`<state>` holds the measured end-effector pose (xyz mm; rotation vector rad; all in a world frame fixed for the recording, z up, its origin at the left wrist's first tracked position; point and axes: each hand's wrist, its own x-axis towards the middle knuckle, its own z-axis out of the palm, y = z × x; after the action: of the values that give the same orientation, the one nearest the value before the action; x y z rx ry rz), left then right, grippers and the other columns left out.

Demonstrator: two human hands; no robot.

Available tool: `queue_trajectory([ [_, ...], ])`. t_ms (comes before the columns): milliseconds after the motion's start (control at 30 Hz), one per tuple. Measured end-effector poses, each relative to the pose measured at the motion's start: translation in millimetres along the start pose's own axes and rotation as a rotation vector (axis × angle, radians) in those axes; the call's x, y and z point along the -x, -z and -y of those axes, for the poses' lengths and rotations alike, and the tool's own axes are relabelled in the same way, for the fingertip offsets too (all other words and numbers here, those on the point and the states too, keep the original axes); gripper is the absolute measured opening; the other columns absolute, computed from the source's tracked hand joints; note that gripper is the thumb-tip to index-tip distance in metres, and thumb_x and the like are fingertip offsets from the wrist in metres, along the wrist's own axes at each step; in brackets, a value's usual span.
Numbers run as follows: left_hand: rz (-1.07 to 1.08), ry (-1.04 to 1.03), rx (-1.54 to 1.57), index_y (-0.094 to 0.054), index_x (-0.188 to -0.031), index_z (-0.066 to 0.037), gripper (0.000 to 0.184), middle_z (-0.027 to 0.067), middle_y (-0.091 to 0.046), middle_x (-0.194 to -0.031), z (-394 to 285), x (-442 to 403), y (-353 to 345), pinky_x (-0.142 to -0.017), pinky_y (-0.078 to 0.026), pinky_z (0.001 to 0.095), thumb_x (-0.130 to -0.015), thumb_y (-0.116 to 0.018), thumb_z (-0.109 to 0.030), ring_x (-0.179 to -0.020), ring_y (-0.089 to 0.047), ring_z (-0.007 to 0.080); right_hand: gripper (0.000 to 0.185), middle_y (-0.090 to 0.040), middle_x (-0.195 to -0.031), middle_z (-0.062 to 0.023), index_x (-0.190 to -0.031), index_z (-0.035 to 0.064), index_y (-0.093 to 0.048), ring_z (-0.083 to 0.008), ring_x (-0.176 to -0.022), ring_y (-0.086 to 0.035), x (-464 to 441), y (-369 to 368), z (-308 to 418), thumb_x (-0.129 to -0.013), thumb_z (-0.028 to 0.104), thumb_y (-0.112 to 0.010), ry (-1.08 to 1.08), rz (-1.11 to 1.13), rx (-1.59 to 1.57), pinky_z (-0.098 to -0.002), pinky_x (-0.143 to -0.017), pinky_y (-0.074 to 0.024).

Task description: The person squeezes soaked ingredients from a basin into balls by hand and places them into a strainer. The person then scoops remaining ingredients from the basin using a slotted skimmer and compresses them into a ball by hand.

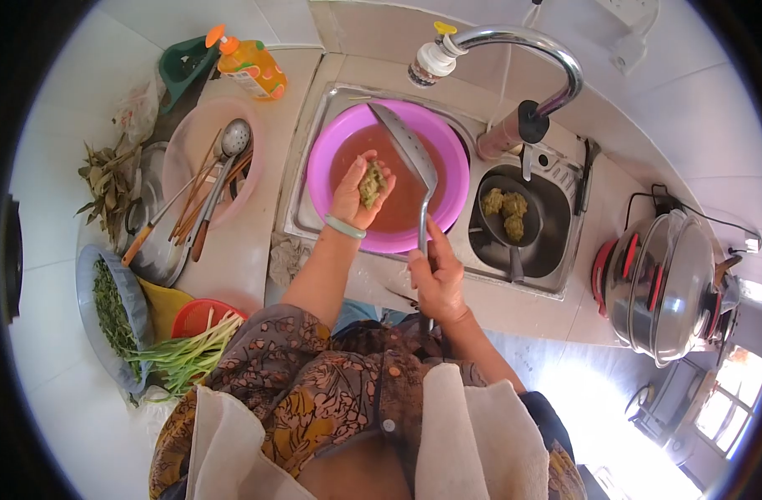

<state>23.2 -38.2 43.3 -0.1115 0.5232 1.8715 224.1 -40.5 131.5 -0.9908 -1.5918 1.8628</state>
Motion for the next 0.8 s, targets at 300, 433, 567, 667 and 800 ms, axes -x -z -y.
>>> queue_trajectory([
  [300,-0.232,-0.057,-0.011,-0.057,-0.098,-0.007,0.015,0.0048,-0.061,-0.085,-24.1,2.4,28.5,-0.061,-0.055,0.0234,-0.086,-0.061,0.001,-0.074,-0.062,0.0147,0.047,-0.055,-0.069,-0.0037,-0.138,-0.0023,-0.039,-0.0065,-0.050,-0.046,-46.4,49.7,-61.7,-0.094,0.011,-0.050,-0.173,-0.195,0.293,-0.0229,-0.046,-0.0389],
  [433,-0.249,-0.006,0.019,-0.058,-0.095,-0.007,0.012,0.0056,-0.061,-0.085,-25.2,4.0,31.3,-0.051,-0.048,0.0195,-0.087,-0.059,0.001,-0.071,-0.059,0.0131,0.049,-0.059,-0.073,-0.0090,-0.137,-0.0013,-0.040,-0.0143,-0.059,-0.053,-80.9,52.9,-100.1,-0.093,0.015,-0.050,-0.177,-0.257,0.550,-0.0290,-0.057,-0.0437],
  [567,-0.265,0.028,0.017,-0.057,-0.094,-0.008,0.011,0.0042,-0.059,-0.081,-19.4,5.0,36.9,-0.047,-0.042,0.0193,-0.086,-0.061,-0.001,-0.066,-0.056,0.0116,0.050,-0.064,-0.078,-0.0153,-0.135,-0.0017,-0.042,-0.0235,-0.069,-0.062,-94.0,41.3,-119.9,-0.092,0.021,-0.052,-0.243,-0.285,0.676,-0.0359,-0.067,-0.0495],
  [667,-0.287,0.058,0.006,-0.057,-0.093,-0.008,0.009,0.0032,-0.057,-0.079,-13.2,5.1,34.3,-0.047,-0.042,0.0191,-0.087,-0.061,-0.003,-0.064,-0.054,0.0114,0.043,-0.061,-0.074,-0.0111,-0.130,-0.0003,-0.046,-0.0188,-0.058,-0.058,-97.3,28.1,-125.7,-0.093,0.020,-0.051,-0.356,-0.324,0.360,-0.0324,-0.054,-0.0469],
  [800,-0.291,0.082,-0.005,-0.056,-0.089,-0.009,0.006,0.0027,-0.056,-0.078,-12.4,10.5,32.4,-0.046,-0.039,0.0187,-0.090,-0.062,-0.009,-0.064,-0.053,0.0112,0.026,-0.056,-0.069,-0.0050,-0.116,0.0021,-0.052,-0.0123,-0.046,-0.048,-102.0,18.2,-114.4,-0.095,0.017,-0.049,-0.445,-0.295,-0.064,-0.0269,-0.041,-0.0394],
])
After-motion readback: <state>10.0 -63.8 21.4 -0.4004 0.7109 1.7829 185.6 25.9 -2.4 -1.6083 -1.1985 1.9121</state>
